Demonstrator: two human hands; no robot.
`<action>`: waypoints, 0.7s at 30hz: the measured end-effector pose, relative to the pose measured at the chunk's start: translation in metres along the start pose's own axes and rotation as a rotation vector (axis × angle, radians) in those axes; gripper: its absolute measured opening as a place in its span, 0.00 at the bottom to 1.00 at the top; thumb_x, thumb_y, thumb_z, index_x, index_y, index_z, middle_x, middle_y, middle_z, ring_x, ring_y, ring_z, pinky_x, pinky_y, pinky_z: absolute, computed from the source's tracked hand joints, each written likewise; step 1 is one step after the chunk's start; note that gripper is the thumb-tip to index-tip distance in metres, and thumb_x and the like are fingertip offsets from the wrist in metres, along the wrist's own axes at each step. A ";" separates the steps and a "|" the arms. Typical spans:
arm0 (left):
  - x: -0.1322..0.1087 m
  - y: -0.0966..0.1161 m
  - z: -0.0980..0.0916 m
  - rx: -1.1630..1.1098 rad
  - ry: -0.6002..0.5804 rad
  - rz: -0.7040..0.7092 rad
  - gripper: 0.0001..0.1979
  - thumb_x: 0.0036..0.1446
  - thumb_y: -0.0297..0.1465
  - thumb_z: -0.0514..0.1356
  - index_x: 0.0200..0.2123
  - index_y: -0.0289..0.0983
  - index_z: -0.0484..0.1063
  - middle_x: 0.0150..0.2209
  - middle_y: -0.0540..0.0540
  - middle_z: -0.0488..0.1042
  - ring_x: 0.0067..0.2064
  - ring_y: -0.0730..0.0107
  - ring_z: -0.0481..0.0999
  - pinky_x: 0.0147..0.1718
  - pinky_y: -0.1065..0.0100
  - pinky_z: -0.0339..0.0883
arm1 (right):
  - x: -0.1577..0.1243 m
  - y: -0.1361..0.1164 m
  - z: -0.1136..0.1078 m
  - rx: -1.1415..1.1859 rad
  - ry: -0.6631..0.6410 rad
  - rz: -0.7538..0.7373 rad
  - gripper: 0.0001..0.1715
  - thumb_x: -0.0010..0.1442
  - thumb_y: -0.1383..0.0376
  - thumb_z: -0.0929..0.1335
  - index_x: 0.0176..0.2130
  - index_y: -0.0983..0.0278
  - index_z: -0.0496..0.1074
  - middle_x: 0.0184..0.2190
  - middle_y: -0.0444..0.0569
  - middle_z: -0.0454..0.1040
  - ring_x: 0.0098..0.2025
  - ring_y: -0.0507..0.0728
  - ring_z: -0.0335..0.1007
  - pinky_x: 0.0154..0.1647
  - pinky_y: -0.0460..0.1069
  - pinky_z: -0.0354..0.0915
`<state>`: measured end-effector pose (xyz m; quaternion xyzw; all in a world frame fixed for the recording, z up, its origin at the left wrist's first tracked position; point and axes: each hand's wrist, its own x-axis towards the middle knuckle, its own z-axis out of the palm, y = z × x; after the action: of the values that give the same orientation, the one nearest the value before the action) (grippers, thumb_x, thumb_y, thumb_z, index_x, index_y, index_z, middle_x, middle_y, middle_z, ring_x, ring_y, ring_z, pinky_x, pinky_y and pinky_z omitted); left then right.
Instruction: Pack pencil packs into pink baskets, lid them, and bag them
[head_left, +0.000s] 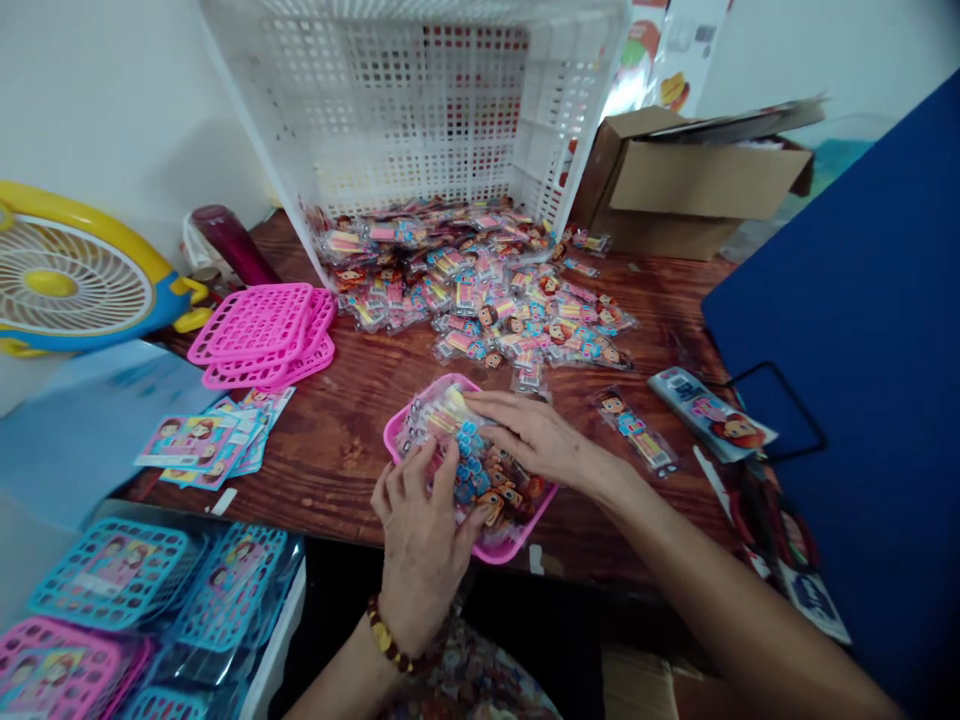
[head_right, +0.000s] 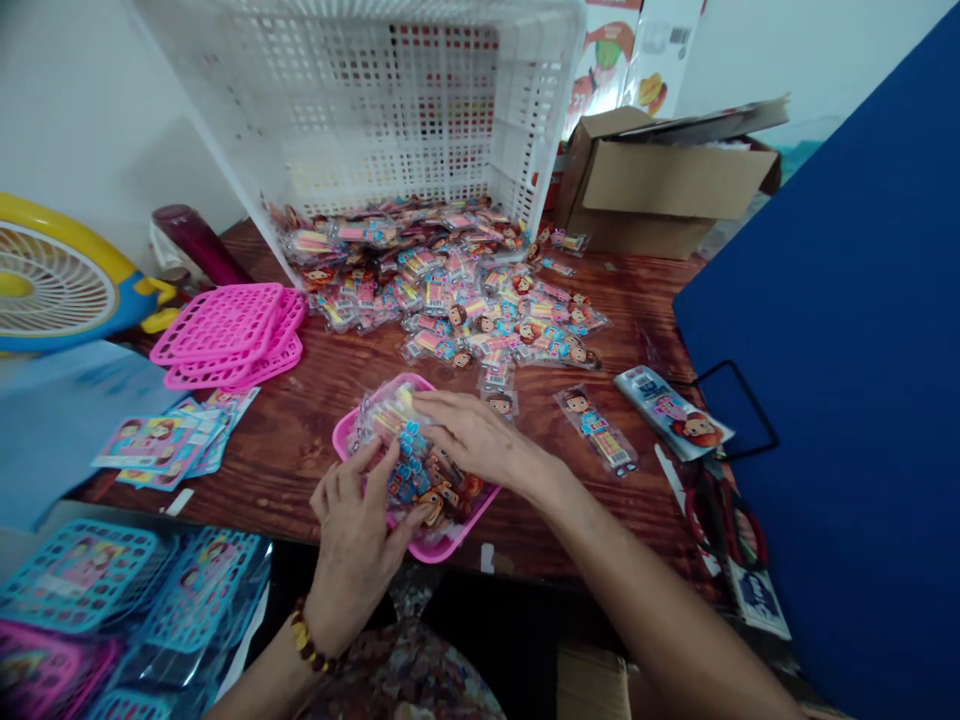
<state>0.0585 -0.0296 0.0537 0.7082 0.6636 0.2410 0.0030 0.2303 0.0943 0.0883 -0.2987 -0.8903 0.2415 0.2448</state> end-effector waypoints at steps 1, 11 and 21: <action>-0.001 -0.003 0.000 -0.014 0.000 0.006 0.35 0.58 0.46 0.61 0.64 0.42 0.57 0.60 0.36 0.62 0.55 0.47 0.64 0.53 0.46 0.55 | 0.000 0.000 0.002 -0.005 -0.026 0.002 0.22 0.68 0.62 0.61 0.59 0.64 0.68 0.59 0.55 0.70 0.62 0.58 0.64 0.62 0.58 0.61; -0.003 -0.016 -0.002 -0.036 0.001 0.032 0.39 0.55 0.45 0.64 0.67 0.47 0.52 0.61 0.37 0.59 0.56 0.49 0.64 0.54 0.48 0.53 | 0.002 -0.005 -0.016 0.116 0.022 -0.005 0.21 0.67 0.59 0.64 0.57 0.60 0.69 0.57 0.52 0.72 0.61 0.58 0.65 0.61 0.59 0.62; 0.003 -0.013 -0.007 0.088 -0.088 0.111 0.39 0.58 0.45 0.61 0.68 0.44 0.49 0.67 0.39 0.56 0.60 0.46 0.61 0.58 0.46 0.51 | -0.012 -0.003 0.009 -0.140 -0.150 0.006 0.23 0.69 0.64 0.61 0.62 0.61 0.64 0.63 0.54 0.63 0.67 0.59 0.54 0.68 0.68 0.43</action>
<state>0.0440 -0.0277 0.0568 0.7534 0.6324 0.1799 -0.0124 0.2325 0.0820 0.0795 -0.2990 -0.9198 0.2010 0.1553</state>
